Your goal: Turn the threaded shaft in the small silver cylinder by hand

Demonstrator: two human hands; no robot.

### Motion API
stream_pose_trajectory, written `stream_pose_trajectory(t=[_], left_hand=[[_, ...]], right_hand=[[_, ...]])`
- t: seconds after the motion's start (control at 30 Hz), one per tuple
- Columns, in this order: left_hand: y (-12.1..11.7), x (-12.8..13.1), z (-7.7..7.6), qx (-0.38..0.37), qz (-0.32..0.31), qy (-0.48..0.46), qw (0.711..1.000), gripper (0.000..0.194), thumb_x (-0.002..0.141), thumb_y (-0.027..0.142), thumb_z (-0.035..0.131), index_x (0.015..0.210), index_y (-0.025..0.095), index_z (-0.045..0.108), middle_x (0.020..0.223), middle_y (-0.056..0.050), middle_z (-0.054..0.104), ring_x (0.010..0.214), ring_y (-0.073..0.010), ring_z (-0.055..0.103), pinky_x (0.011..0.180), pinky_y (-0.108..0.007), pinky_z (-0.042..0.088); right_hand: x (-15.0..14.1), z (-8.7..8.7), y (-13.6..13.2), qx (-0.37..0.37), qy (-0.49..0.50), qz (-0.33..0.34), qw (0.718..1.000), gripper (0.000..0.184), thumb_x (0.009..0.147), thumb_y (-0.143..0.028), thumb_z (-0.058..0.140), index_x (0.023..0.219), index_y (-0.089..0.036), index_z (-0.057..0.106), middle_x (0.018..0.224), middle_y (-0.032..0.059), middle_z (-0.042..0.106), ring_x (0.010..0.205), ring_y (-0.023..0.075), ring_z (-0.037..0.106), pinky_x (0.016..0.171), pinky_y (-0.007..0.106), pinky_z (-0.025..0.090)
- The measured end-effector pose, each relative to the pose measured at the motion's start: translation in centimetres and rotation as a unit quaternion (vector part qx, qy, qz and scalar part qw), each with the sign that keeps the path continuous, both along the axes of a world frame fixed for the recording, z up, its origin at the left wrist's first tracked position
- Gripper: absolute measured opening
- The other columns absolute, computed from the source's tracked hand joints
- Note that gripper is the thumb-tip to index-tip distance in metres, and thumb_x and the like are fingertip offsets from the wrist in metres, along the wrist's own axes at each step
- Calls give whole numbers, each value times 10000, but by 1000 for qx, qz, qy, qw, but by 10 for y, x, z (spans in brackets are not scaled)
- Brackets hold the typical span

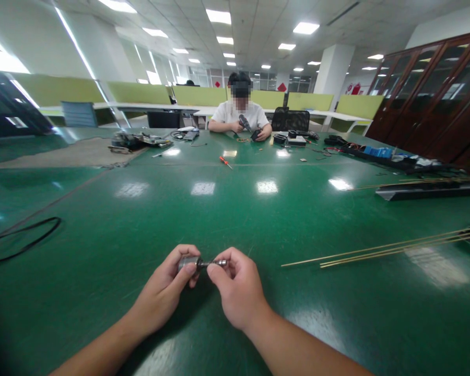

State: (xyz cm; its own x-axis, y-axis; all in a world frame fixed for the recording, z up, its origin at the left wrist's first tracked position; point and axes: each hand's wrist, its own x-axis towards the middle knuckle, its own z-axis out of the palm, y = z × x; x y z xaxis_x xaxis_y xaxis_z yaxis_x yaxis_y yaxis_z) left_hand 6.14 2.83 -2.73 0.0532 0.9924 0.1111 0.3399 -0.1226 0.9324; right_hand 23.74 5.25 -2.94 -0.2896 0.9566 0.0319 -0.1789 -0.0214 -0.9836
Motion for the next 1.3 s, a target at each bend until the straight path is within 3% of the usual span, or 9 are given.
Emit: stream_pose_trajectory(t=[1.3], left_hand=[[3,-1,-1,17,43,-31,998,259,979,454,530,1071,212,523,701,48,537,619,-137,524,618,-245,410]], right_hand=[[0,-2,2,3,-5,-21,1000,179,846,-338,657,809,-178,588,617,-45,550,510,92,415,476,231,292]])
